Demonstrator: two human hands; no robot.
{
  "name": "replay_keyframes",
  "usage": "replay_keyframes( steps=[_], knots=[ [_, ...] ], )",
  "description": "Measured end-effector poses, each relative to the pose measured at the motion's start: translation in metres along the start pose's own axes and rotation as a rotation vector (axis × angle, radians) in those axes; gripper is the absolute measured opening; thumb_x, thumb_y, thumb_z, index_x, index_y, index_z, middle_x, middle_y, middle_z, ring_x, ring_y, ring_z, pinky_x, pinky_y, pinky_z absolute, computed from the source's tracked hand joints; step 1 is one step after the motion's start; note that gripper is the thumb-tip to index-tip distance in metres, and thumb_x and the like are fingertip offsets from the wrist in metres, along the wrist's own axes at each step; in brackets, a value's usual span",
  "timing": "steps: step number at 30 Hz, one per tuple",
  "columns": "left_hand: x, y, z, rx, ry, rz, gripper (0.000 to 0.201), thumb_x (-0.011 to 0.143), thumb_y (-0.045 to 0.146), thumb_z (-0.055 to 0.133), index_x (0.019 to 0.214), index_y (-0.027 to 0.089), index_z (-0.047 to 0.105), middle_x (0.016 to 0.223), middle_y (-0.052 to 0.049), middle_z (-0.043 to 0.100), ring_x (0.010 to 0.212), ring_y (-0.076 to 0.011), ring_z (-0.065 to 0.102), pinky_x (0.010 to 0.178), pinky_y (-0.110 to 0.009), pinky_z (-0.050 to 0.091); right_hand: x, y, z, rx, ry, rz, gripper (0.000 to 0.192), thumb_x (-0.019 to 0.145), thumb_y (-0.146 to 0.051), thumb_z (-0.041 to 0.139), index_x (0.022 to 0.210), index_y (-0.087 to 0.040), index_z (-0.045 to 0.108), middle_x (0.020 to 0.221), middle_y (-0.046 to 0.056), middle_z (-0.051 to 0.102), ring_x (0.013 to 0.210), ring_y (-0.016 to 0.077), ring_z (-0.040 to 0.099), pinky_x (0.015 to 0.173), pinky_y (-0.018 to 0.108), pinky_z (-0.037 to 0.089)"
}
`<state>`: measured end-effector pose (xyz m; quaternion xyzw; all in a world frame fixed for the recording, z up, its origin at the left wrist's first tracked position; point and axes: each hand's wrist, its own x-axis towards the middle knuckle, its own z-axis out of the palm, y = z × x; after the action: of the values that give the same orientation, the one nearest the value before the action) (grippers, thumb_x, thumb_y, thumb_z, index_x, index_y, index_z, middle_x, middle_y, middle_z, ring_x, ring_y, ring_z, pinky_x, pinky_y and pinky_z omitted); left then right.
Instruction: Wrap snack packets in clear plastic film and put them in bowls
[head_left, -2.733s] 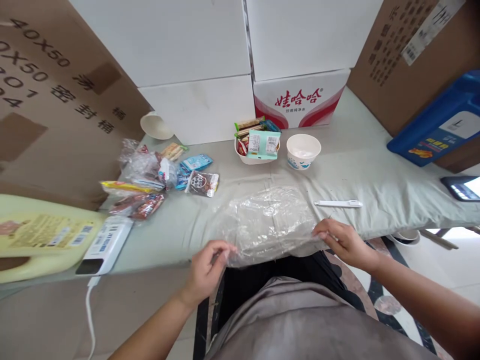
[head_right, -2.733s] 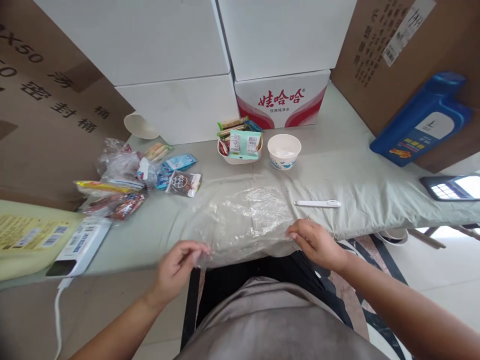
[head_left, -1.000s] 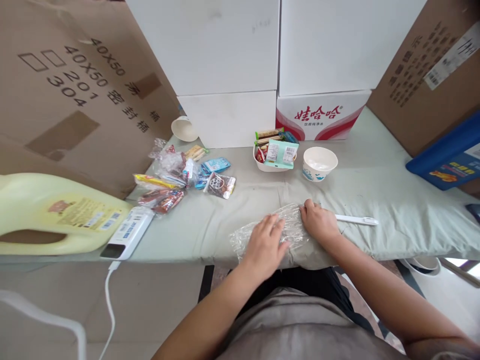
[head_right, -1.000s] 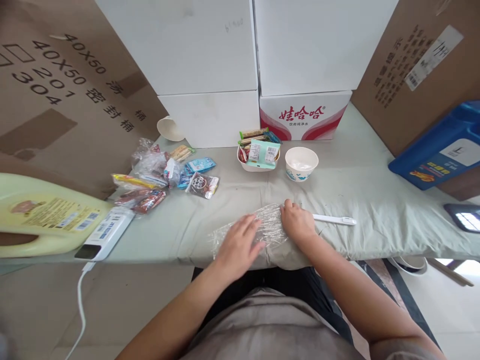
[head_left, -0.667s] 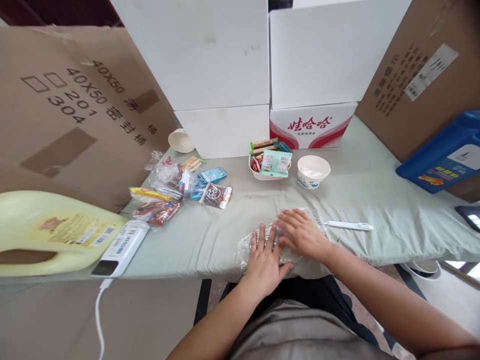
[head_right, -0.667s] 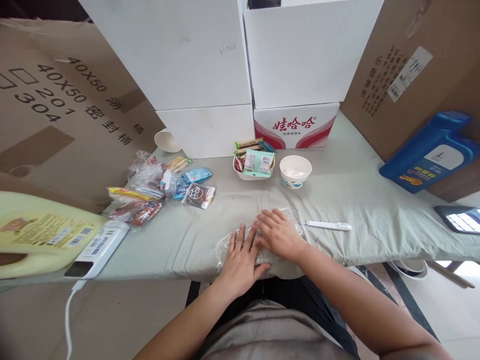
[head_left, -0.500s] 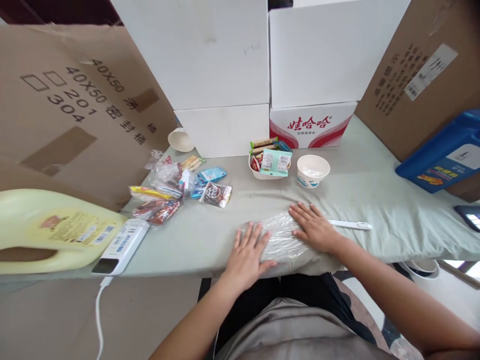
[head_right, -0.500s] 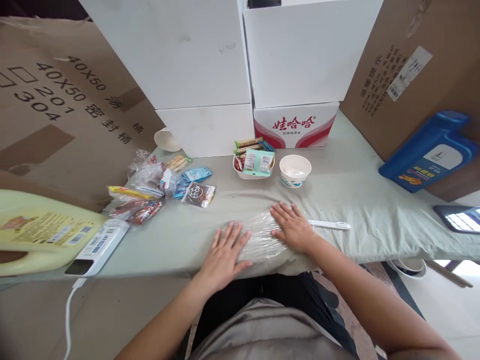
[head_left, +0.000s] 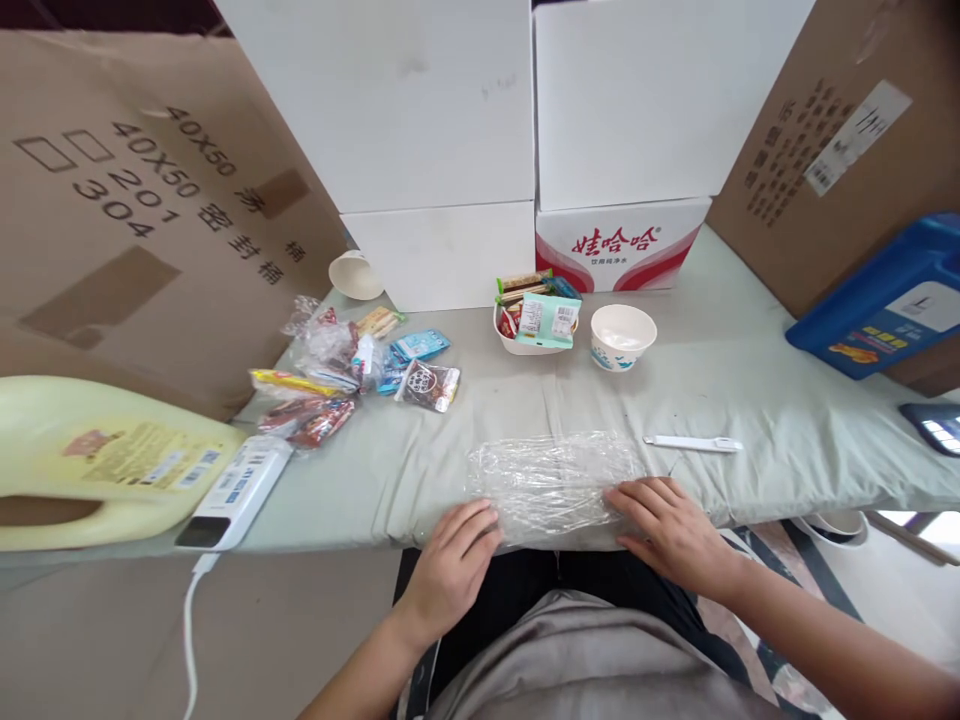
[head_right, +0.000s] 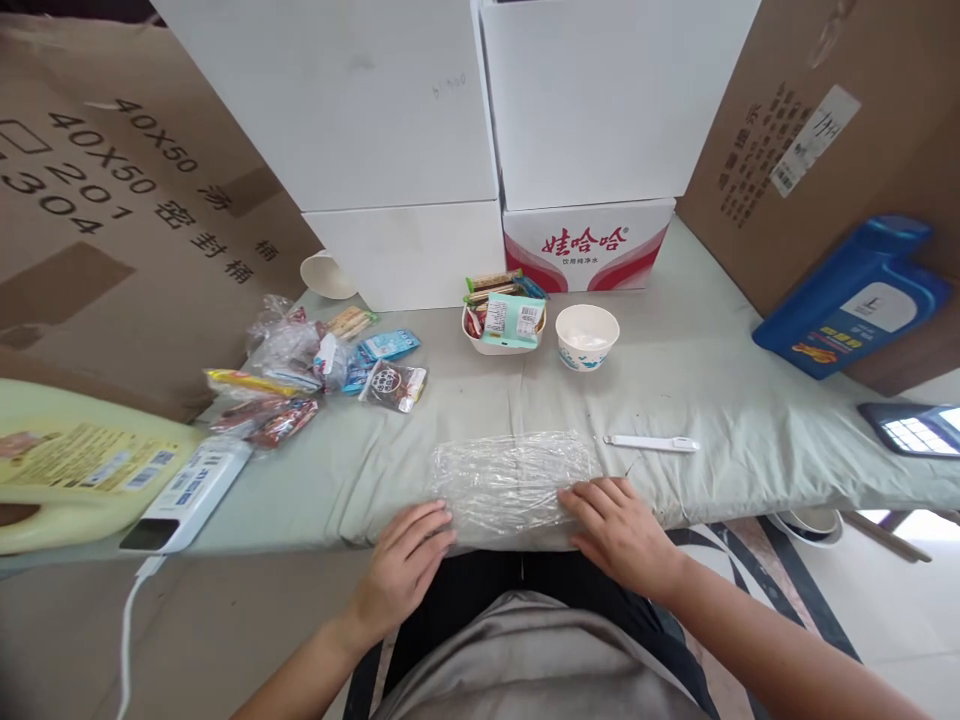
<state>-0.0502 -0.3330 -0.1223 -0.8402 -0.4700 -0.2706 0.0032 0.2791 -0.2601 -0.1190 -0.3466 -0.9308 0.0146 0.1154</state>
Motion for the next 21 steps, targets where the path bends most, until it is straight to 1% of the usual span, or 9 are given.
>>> replay_keyframes(
  steps=[2, 4, 7, 10, 12, 14, 18, 20, 21],
  knots=[
    [-0.004, -0.004, -0.003, -0.089, 0.063, -0.040, 0.023, 0.089, 0.008, 0.050, 0.099, 0.022, 0.065, 0.102, -0.005, 0.071, 0.111, -0.0212, 0.063, 0.097, -0.038, 0.053, -0.005, -0.003, -0.004, 0.026, 0.045, 0.060, 0.033, 0.093, -0.027, 0.053, 0.123, -0.018, 0.060, 0.115, 0.013, 0.063, 0.101, 0.0263, 0.058, 0.085, 0.043, 0.046],
    [-0.003, -0.009, -0.006, -0.135, 0.092, -0.123, 0.020, 0.091, 0.011, 0.049, 0.098, 0.021, 0.065, 0.098, -0.005, 0.072, 0.104, -0.0201, 0.066, 0.092, -0.036, 0.056, -0.004, -0.001, -0.009, 0.083, 0.080, 0.096, 0.025, 0.095, -0.024, 0.049, 0.114, -0.019, 0.064, 0.111, 0.012, 0.064, 0.099, 0.0249, 0.058, 0.084, 0.041, 0.047],
    [0.009, -0.017, -0.008, -0.095, 0.119, -0.242, 0.018, 0.093, 0.019, 0.047, 0.097, 0.021, 0.065, 0.091, -0.005, 0.073, 0.086, -0.0176, 0.070, 0.080, -0.031, 0.058, 0.005, 0.008, -0.015, 0.232, 0.072, 0.117, 0.025, 0.097, -0.024, 0.042, 0.104, -0.020, 0.066, 0.101, 0.009, 0.067, 0.093, 0.0207, 0.061, 0.084, 0.036, 0.048],
    [0.031, -0.029, -0.001, 0.011, 0.115, -0.326, 0.020, 0.094, 0.025, 0.046, 0.099, 0.021, 0.065, 0.089, -0.005, 0.074, 0.079, -0.0168, 0.070, 0.074, -0.028, 0.056, 0.023, 0.017, -0.016, 0.308, 0.025, 0.269, 0.027, 0.099, -0.027, 0.039, 0.101, -0.020, 0.065, 0.095, 0.006, 0.070, 0.087, 0.0178, 0.065, 0.079, 0.031, 0.050],
    [0.045, -0.038, 0.007, 0.097, 0.078, -0.389, 0.020, 0.093, 0.027, 0.047, 0.099, 0.021, 0.065, 0.089, -0.005, 0.074, 0.079, -0.0182, 0.070, 0.072, -0.028, 0.054, 0.036, 0.021, -0.013, 0.250, -0.012, 0.432, 0.026, 0.098, -0.030, 0.041, 0.105, -0.019, 0.064, 0.095, 0.004, 0.071, 0.085, 0.0183, 0.067, 0.074, 0.030, 0.049],
    [0.055, -0.045, 0.016, 0.172, 0.034, -0.443, 0.019, 0.091, 0.027, 0.050, 0.098, 0.021, 0.066, 0.088, -0.006, 0.074, 0.079, -0.0199, 0.070, 0.070, -0.028, 0.053, 0.047, 0.022, -0.008, 0.132, -0.050, 0.547, 0.027, 0.097, -0.032, 0.043, 0.109, -0.019, 0.063, 0.095, 0.005, 0.072, 0.082, 0.0200, 0.068, 0.070, 0.030, 0.048],
    [0.063, -0.052, 0.022, 0.247, 0.004, -0.526, 0.018, 0.090, 0.029, 0.052, 0.098, 0.020, 0.066, 0.083, -0.006, 0.072, 0.072, -0.0209, 0.067, 0.065, -0.029, 0.049, 0.053, 0.022, -0.004, -0.016, -0.105, 0.586, 0.031, 0.098, -0.036, 0.041, 0.112, -0.018, 0.062, 0.099, 0.007, 0.071, 0.080, 0.0211, 0.067, 0.066, 0.030, 0.045],
    [0.065, -0.049, 0.018, 0.297, 0.048, -0.546, 0.021, 0.091, 0.033, 0.053, 0.100, 0.019, 0.065, 0.084, -0.008, 0.070, 0.074, -0.0225, 0.065, 0.066, -0.031, 0.048, 0.051, 0.020, -0.007, -0.057, -0.072, 0.583, 0.033, 0.098, -0.037, 0.042, 0.114, -0.017, 0.062, 0.099, 0.009, 0.070, 0.082, 0.0226, 0.066, 0.069, 0.032, 0.046],
    [0.066, -0.045, 0.015, 0.335, 0.098, -0.542, 0.025, 0.091, 0.035, 0.053, 0.102, 0.017, 0.065, 0.088, -0.010, 0.069, 0.078, -0.0242, 0.064, 0.069, -0.033, 0.048, 0.050, 0.018, -0.010, -0.084, -0.027, 0.572, 0.034, 0.097, -0.038, 0.043, 0.115, -0.016, 0.063, 0.101, 0.010, 0.069, 0.087, 0.0243, 0.065, 0.073, 0.034, 0.047]
  ],
)
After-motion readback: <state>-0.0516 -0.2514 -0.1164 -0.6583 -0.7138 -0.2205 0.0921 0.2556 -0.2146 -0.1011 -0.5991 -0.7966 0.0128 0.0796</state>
